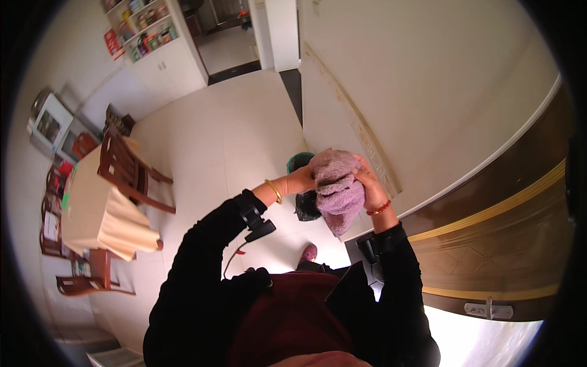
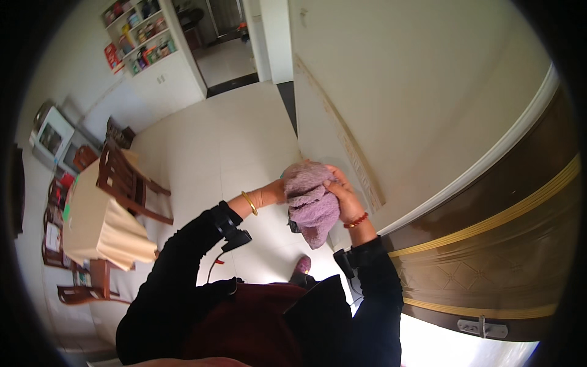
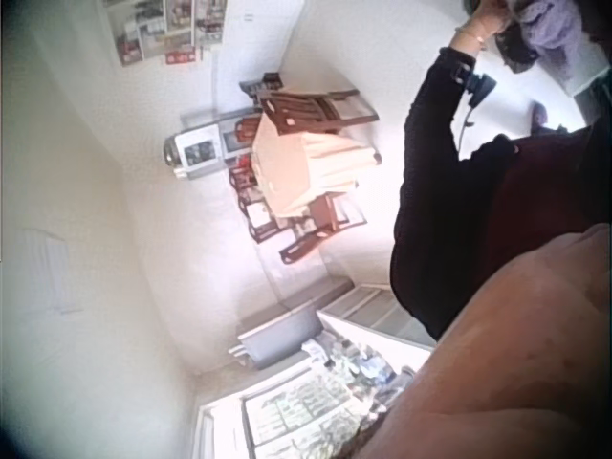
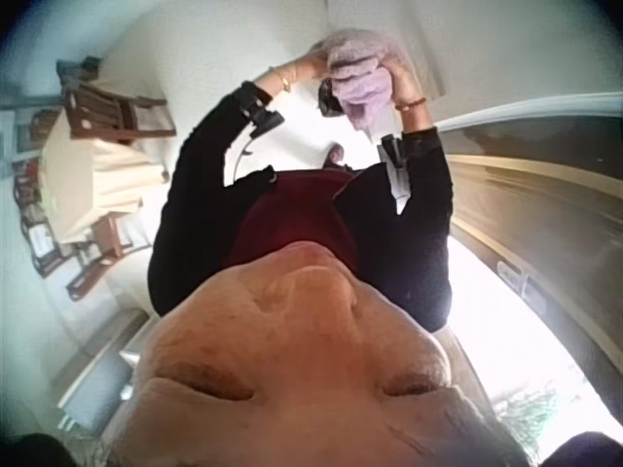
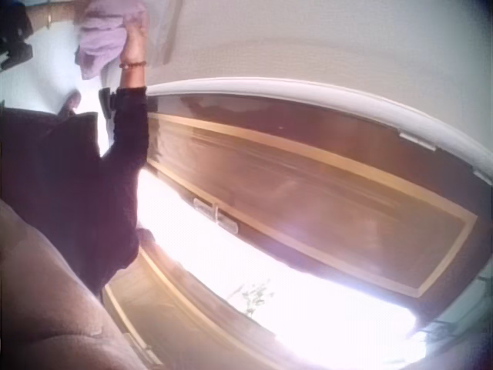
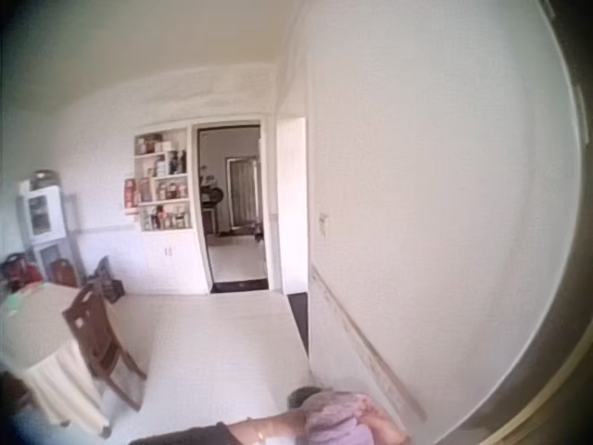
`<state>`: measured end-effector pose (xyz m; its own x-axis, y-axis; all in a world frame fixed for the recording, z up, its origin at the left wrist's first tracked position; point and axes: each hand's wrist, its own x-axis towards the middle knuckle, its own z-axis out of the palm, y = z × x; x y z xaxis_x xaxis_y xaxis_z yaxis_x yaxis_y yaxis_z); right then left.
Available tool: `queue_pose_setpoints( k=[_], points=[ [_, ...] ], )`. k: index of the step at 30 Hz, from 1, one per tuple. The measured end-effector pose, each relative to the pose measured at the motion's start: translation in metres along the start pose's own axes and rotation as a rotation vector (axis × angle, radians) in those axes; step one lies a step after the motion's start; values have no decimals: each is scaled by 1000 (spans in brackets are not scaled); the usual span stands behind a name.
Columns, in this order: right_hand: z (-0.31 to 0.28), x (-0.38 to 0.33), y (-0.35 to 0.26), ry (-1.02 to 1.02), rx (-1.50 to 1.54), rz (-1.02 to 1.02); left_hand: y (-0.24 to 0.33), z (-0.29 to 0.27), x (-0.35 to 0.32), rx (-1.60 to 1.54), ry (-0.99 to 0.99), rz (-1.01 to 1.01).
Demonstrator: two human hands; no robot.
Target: The person wipes a wooden door with a cloth, then cleans the adjacent wall and a wall-mounted vent. The person uses a cloth to wipe the surfaces in a systematic manner.
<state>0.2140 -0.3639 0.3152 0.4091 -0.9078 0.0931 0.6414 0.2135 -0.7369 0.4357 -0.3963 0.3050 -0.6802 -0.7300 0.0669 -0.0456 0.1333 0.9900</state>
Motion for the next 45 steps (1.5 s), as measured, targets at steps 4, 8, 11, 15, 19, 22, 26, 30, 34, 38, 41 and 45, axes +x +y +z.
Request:
queue_pose_setpoints(
  k=[4, 8, 11, 15, 19, 22, 26, 30, 34, 38, 41, 45],
  points=[
    [1, 49, 15, 121, -160, -37, -10, -25, 10, -572, 81, -248],
    [-11, 88, 13, 225, -841, -113, -4, -55, 23, -475, 343, -261],
    [-10, 94, -4, 210, -877, -142, -2, -84, 50, -473, 374, -166],
    [14, 75, -44, 381, -1059, -290, -10, -124, 92, -556, 364, -89],
    [46, 39, -77, 609, -1248, -431, -24, -169, 146, -518, 316, -63],
    [71, 11, -68, 879, -1311, -466, -31, -191, 172, -569, 245, -12],
    [94, -11, -41, 1093, -1346, -380, -24, -219, 195, -646, 204, 51],
    [99, -8, -24, 1067, -1310, -313, 5, -261, 227, -672, 322, 158],
    [87, 26, -19, 957, -1335, -288, 29, -305, 242, -630, 401, 212],
    [84, 81, -12, 797, -1388, -239, 41, -343, 243, -607, 502, 248],
    [83, 123, -16, 711, -1466, -255, 42, -375, 246, -651, 489, 311],
    [79, 199, -19, 656, -1574, -310, 41, -435, 255, -608, 519, 325]
  ],
)
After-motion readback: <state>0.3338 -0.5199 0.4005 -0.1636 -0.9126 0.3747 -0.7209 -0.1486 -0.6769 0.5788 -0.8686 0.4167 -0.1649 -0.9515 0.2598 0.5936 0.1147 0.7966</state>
